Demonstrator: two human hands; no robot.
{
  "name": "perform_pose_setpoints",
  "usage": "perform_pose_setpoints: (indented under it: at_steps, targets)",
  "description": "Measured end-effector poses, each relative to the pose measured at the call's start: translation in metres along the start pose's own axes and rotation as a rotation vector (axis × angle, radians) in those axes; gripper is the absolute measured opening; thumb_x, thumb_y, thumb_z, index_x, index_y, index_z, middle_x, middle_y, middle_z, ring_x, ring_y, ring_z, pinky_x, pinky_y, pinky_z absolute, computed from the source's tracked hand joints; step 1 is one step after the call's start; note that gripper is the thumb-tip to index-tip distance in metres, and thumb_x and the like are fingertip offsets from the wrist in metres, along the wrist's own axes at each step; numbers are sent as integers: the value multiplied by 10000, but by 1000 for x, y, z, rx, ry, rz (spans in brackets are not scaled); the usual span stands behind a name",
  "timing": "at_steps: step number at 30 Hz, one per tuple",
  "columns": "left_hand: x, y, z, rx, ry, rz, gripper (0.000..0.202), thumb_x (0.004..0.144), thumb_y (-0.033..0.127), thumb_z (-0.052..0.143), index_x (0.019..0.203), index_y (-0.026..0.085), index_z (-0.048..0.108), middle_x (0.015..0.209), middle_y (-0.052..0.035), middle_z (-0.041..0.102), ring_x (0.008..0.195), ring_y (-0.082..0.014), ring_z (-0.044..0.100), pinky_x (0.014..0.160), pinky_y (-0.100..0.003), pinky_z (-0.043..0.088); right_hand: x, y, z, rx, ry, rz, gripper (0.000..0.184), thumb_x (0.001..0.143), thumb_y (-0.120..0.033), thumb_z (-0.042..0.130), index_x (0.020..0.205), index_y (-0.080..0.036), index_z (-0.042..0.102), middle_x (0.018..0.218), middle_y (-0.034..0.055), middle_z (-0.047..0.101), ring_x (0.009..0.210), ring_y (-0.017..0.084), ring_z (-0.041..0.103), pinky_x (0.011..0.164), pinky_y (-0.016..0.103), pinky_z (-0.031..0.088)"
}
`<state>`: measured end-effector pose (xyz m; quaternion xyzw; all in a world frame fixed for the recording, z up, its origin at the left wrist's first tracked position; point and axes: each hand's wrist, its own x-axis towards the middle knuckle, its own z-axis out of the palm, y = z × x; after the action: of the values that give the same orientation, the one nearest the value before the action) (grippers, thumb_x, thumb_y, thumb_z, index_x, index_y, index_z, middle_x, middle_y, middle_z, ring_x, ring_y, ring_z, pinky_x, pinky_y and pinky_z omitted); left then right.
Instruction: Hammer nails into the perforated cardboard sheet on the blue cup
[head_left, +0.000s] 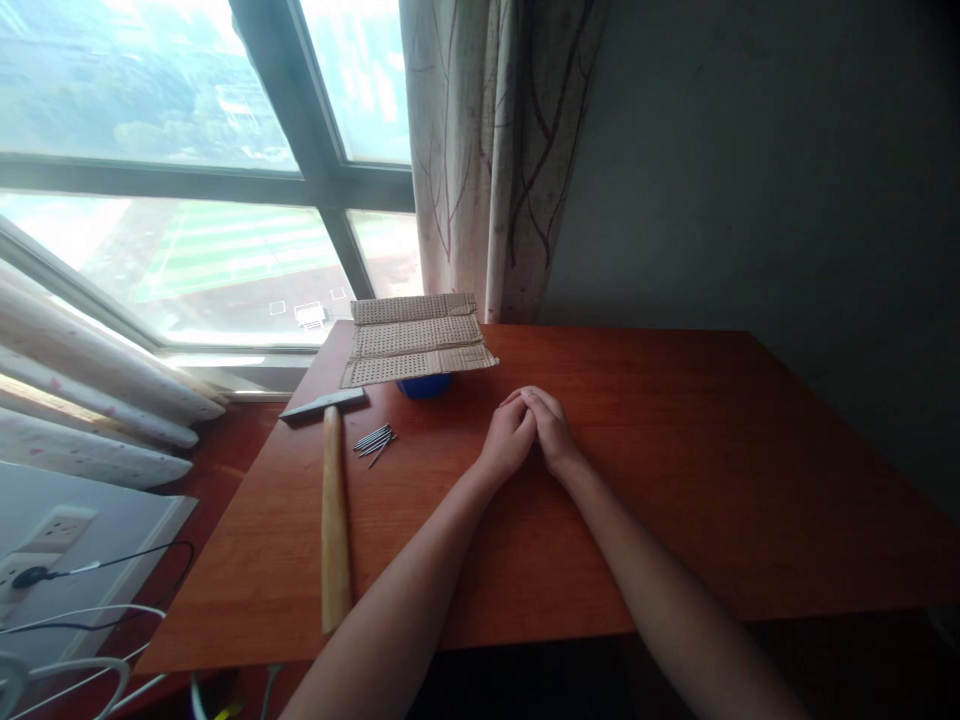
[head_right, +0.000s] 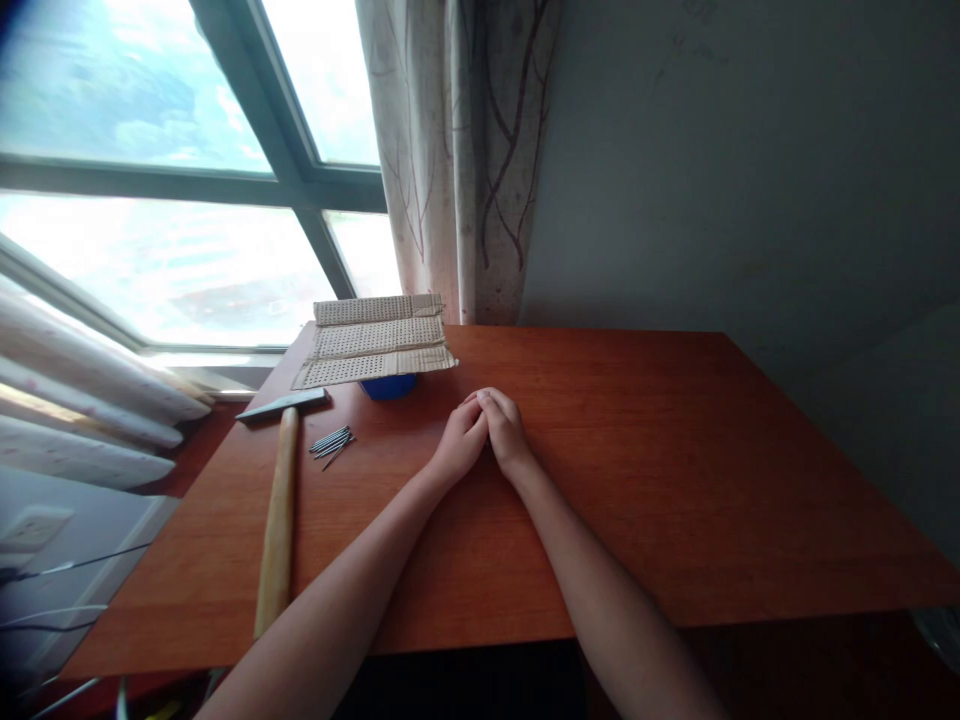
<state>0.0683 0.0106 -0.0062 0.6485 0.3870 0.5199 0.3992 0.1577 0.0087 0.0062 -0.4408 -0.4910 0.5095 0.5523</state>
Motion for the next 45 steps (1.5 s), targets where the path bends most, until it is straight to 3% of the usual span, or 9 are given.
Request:
perform_pose_setpoints:
  at_steps: [45]
  targets:
    - [-1,2,0,-12,0,-1,218,917,198,470,722,162,562,824,-51,632,831,-179,586,787,-285,459,-1,-3,0,2,-12,17,263,846,-428,539,742,-224,668,777,29,701,779,219,635,762,341,495]
